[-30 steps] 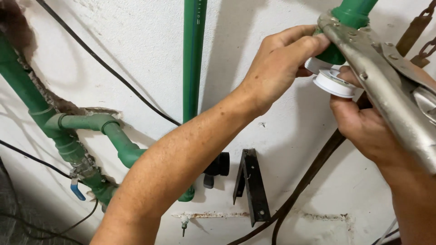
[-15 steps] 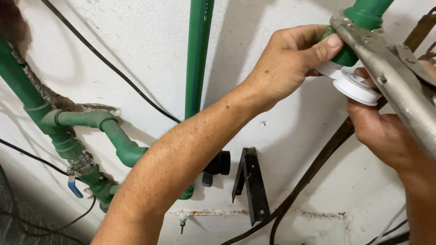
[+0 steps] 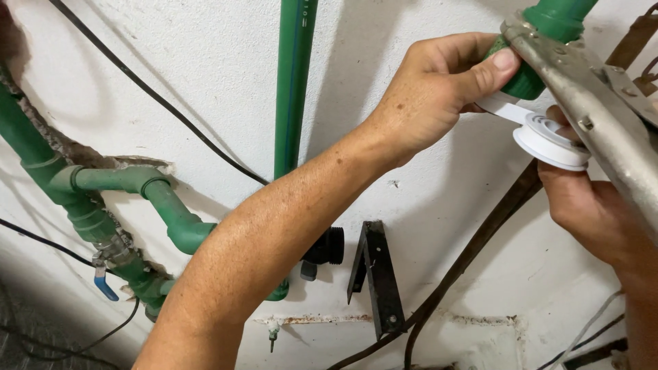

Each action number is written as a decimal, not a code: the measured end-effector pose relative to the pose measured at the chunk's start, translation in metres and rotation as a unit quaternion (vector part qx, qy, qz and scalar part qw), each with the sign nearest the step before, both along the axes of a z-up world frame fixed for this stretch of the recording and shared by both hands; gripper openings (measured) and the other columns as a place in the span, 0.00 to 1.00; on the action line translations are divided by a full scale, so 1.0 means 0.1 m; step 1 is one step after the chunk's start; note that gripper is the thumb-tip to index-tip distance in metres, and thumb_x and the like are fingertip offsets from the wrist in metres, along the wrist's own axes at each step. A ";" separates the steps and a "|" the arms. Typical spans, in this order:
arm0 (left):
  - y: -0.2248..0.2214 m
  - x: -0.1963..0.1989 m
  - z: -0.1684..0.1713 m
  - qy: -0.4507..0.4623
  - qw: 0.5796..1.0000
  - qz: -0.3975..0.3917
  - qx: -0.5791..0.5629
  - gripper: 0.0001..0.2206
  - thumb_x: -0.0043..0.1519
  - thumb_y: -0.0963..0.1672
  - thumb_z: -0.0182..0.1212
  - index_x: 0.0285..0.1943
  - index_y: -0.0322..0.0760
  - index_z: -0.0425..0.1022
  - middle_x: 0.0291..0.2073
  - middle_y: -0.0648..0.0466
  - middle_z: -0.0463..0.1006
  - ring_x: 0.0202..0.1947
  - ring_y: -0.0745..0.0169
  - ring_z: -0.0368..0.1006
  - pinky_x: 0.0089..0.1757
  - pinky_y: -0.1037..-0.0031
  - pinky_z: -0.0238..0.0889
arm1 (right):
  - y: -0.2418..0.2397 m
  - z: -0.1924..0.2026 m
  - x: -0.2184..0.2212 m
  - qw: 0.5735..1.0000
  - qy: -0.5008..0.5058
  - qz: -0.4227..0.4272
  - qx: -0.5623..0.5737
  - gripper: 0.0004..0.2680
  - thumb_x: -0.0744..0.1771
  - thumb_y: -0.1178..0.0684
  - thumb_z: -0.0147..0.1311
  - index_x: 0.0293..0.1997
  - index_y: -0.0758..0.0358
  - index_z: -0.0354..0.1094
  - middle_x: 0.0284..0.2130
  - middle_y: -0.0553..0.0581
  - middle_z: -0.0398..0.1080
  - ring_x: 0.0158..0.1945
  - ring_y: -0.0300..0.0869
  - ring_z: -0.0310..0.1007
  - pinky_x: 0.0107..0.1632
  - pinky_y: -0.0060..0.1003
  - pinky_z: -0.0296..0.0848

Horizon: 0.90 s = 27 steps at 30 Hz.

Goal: Installing a valve on a PVC pipe and applying teflon tape to the threads

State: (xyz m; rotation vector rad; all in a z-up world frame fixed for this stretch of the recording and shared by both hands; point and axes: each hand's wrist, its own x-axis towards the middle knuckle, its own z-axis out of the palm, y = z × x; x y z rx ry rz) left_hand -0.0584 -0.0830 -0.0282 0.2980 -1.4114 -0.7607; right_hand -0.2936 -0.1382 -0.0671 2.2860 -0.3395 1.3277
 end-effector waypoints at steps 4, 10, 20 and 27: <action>0.01 0.00 0.00 -0.001 1.000 -0.004 0.008 0.16 0.64 0.45 0.65 0.55 0.26 0.79 0.36 0.51 0.81 0.35 0.62 0.73 0.38 0.69 0.68 | -0.04 0.06 0.04 0.996 -0.003 0.030 -0.087 0.08 0.77 0.66 0.67 0.60 0.87 0.77 0.57 0.76 0.77 0.61 0.63 0.78 0.75 0.54 0.74; 0.13 0.02 0.06 -0.035 0.999 0.026 0.017 0.16 0.63 0.47 0.64 0.52 0.28 0.81 0.34 0.55 0.78 0.34 0.65 0.67 0.36 0.72 0.62 | 0.09 0.14 0.11 0.982 -0.013 -0.005 -0.188 0.12 0.78 0.64 0.72 0.60 0.92 0.74 0.55 0.83 0.77 0.58 0.70 0.80 0.69 0.57 0.78; 0.08 0.06 0.05 -0.010 1.000 -0.013 -0.016 0.15 0.65 0.44 0.65 0.55 0.25 0.79 0.41 0.48 0.83 0.41 0.58 0.79 0.45 0.66 0.75 | 0.03 0.14 0.28 0.990 -0.034 0.057 -0.127 0.11 0.77 0.66 0.64 0.64 0.91 0.73 0.58 0.84 0.75 0.62 0.72 0.77 0.69 0.58 0.74; 0.12 0.06 0.06 -0.021 1.000 -0.007 -0.019 0.13 0.67 0.44 0.64 0.55 0.28 0.80 0.42 0.51 0.83 0.41 0.60 0.79 0.47 0.66 0.76 | 0.25 0.33 0.43 0.994 -0.016 0.099 -0.054 0.11 0.77 0.66 0.53 0.68 0.88 0.70 0.62 0.83 0.73 0.65 0.73 0.73 0.68 0.59 0.70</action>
